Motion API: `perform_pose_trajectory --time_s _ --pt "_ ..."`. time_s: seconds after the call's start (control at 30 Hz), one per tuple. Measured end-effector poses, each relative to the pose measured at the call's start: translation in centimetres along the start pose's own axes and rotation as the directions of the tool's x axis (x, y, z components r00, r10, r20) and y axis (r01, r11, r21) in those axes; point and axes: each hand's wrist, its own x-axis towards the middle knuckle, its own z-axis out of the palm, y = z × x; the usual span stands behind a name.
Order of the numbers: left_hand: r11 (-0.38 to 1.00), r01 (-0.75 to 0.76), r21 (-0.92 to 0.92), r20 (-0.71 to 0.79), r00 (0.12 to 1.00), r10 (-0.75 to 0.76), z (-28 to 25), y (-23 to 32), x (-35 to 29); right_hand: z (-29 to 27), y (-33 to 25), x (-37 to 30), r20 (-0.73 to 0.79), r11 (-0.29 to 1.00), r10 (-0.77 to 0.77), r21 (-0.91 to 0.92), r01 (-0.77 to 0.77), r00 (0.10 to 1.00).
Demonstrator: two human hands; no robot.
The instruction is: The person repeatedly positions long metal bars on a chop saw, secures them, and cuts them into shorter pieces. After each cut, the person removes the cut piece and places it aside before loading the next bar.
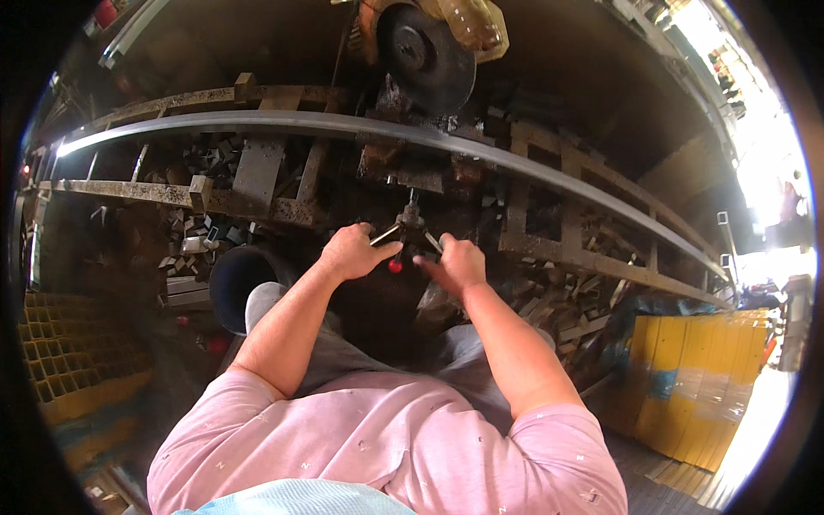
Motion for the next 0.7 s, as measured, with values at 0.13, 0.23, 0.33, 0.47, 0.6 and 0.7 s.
perform_pose_trajectory --time_s 0.13,0.23,0.33,0.47,0.6,0.7 --pt "0.997 -0.074 0.013 0.168 0.983 0.071 -1.9 1.0 0.0 -6.7 -0.5 1.8 0.479 0.942 -0.014 -0.287 0.172 0.878" --pt "0.985 -0.122 0.118 0.178 0.979 0.1 -1.5 0.1 0.9 -20.3 -6.4 5.3 0.136 0.982 -0.039 -0.18 0.063 0.99" --pt "0.961 -0.185 0.207 0.215 0.967 0.139 -1.6 -0.1 1.9 -32.2 -11.0 9.1 -0.451 0.811 -0.307 0.336 0.478 0.838" --pt "0.933 -0.281 0.224 0.325 0.924 0.201 -2.5 1.7 3.5 -44.9 -18.7 16.4 -0.836 0.596 -0.189 0.319 0.737 0.515" --pt "0.94 -0.27 0.207 0.421 0.892 0.163 -3.9 2.1 4.5 -50.1 -25.4 22.4 -0.667 0.661 0.035 0.574 0.484 0.744" --pt "0.919 -0.33 0.215 0.47 0.86 0.198 -4.2 2.3 4.8 -53.1 -25.4 27.1 -0.657 0.543 0.016 0.639 0.545 0.754"
